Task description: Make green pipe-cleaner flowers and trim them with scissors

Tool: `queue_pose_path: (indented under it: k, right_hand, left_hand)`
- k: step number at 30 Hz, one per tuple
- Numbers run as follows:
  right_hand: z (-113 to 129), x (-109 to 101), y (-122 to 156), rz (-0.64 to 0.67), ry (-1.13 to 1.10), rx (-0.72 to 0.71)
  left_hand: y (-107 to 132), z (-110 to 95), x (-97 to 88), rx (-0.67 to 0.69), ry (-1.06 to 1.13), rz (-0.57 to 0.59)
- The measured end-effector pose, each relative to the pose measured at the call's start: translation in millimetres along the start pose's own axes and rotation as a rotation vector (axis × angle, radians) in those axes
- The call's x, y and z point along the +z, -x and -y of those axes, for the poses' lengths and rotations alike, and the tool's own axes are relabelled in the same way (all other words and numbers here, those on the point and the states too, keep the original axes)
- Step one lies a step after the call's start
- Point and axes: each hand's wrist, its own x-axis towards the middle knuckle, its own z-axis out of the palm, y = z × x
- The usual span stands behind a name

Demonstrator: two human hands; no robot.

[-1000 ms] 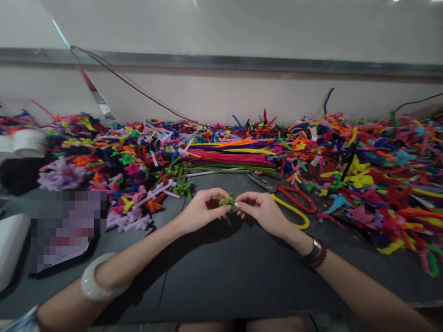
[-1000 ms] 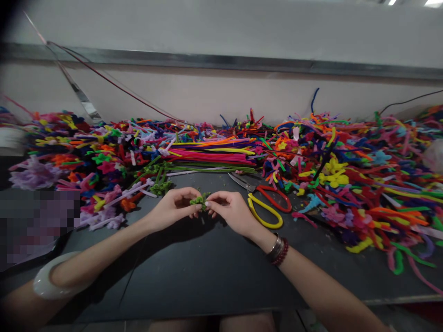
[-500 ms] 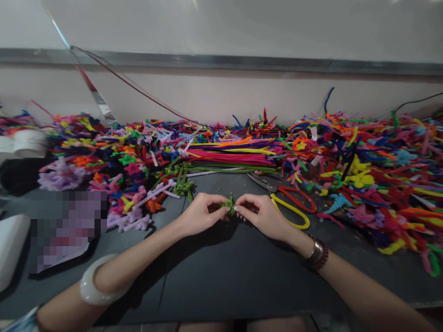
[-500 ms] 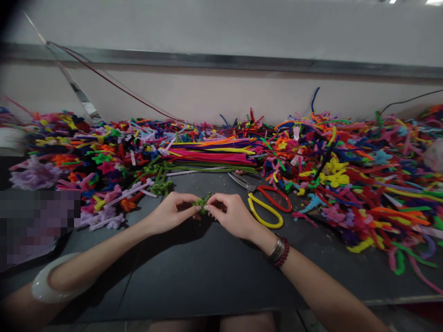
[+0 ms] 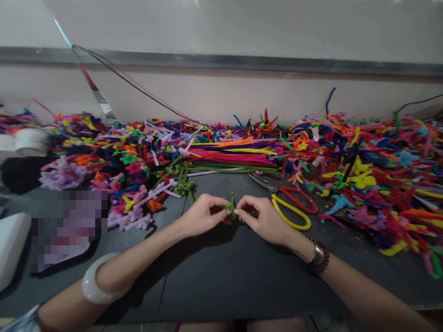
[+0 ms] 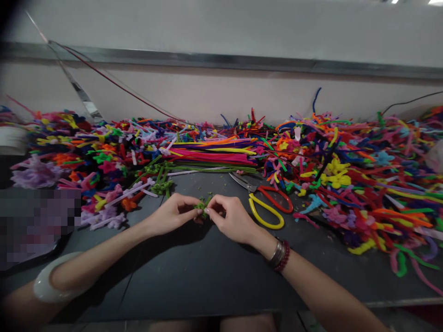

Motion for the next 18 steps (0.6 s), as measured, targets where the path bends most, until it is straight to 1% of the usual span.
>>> queue_pose_path:
  k: [4,8,15,18]
  right_hand:
    - [0.5,1.5,0.9,0.006,0.041,-0.021]
    - [0.5,2.1,1.0,0.016,0.031,-0.034]
    - [2.1,3.8,1.7,-0.003,0.088,-0.061]
    - [1.7,3.4,1.2,-0.012,0.027,-0.039]
  left_hand:
    - [-1.1,-1.0,0.1,-0.014,0.015,0.008]
    - [-1.8,-0.4,0.3,-0.017,0.032,0.010]
    - [-2.0,0.2,1.0,-0.046,0.076,0.012]
    - [-2.2,-3.1,1.9,-0.046,0.105,-0.002]
